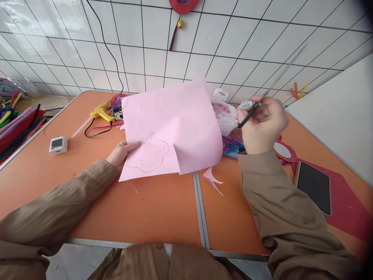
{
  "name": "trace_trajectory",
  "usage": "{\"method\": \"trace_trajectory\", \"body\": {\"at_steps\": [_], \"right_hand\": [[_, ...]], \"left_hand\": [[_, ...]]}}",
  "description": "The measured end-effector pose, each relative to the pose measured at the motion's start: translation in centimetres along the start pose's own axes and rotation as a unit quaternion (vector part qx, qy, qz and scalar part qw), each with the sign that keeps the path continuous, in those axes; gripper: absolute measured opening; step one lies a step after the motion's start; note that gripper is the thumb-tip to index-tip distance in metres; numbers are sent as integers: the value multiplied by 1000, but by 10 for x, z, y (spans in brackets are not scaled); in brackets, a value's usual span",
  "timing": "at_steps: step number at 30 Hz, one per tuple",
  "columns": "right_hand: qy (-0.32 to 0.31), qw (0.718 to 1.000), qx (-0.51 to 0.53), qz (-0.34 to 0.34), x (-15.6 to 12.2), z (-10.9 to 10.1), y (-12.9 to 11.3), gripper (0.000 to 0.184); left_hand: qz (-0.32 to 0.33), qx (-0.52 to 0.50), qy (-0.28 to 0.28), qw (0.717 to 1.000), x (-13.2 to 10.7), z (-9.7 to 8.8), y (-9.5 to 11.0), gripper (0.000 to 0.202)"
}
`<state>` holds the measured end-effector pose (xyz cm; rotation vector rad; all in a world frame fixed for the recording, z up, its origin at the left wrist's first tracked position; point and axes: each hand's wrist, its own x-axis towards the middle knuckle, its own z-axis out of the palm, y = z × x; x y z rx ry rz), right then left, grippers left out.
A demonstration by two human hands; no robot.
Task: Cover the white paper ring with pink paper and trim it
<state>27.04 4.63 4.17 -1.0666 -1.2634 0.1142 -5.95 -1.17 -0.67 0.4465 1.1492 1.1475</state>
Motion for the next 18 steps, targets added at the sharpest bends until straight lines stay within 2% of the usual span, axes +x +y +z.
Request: {"method": "trace_trajectory", "body": {"at_steps": [1,3,5,7,10,12,18], "right_hand": [[-27,999,19,-13,-2,-4,-11,30],[-150,981,112,57,-8,-11,-34,26],[-309,919,189,157,-17,-14,-52,39],[-412,853,228,226,-27,-12,-61,43],[-539,745,254,299,-40,-5,-56,46],[-583,700,251,327,-46,0,-49,47],[-616,662,230,359,-52,5,-39,52]], "left_hand": [[0,-5,6,1000,0,0,1,9],[10,-13,17,1000,1,1,2,9],[34,-24,28,999,2,0,2,9],[71,-36,31,996,4,-2,2,9],[121,-41,25,991,6,-5,1,10],[136,-41,22,990,7,-7,0,13],[144,-45,34,988,9,-11,0,18]]}}
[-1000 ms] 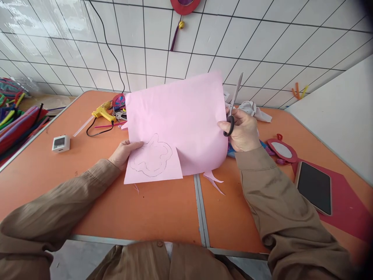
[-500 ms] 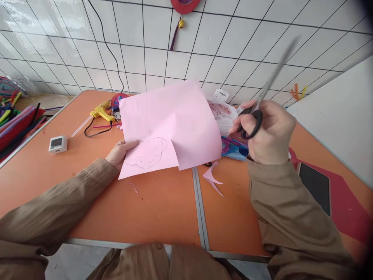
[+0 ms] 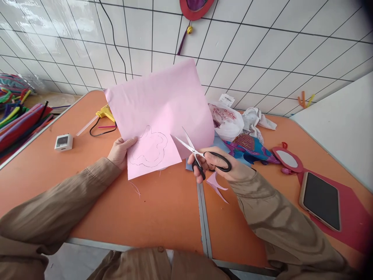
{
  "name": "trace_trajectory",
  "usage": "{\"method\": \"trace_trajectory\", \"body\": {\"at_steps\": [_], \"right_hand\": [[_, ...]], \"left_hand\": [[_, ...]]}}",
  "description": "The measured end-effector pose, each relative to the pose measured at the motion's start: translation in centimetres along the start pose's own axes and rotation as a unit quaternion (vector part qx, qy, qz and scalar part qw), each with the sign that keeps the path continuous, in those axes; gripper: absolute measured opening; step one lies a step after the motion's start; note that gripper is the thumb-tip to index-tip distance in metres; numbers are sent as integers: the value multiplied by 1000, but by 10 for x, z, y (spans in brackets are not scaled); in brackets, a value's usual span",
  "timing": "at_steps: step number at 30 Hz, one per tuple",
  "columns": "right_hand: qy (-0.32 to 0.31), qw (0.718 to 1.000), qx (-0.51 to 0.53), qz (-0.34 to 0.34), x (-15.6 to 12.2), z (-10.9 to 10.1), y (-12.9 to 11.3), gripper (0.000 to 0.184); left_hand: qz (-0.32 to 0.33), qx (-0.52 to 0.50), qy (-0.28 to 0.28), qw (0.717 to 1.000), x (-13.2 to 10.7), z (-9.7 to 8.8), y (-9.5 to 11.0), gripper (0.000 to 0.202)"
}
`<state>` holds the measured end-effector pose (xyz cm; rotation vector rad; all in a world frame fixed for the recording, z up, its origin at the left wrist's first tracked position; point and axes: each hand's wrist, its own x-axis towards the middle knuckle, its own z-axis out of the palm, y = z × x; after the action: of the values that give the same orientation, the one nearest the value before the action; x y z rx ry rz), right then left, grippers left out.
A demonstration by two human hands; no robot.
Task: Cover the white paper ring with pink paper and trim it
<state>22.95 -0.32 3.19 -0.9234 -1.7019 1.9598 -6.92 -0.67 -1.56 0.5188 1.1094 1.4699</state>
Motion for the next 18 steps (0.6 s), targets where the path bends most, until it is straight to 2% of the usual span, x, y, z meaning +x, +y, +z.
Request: {"method": "trace_trajectory", "body": {"at_steps": [6,11,18], "right_hand": [[-26,999,8,18,4,3,6,50],[-10,1000,-4,-1,10,11,12,53],[13,999,-41,-33,18,16,19,51]], "left_hand": [[-6,-11,5,1000,0,1,-1,16],[0,6,-8,1000,-5,4,-2,18],[23,37,-24,999,-10,6,-2,32]]}}
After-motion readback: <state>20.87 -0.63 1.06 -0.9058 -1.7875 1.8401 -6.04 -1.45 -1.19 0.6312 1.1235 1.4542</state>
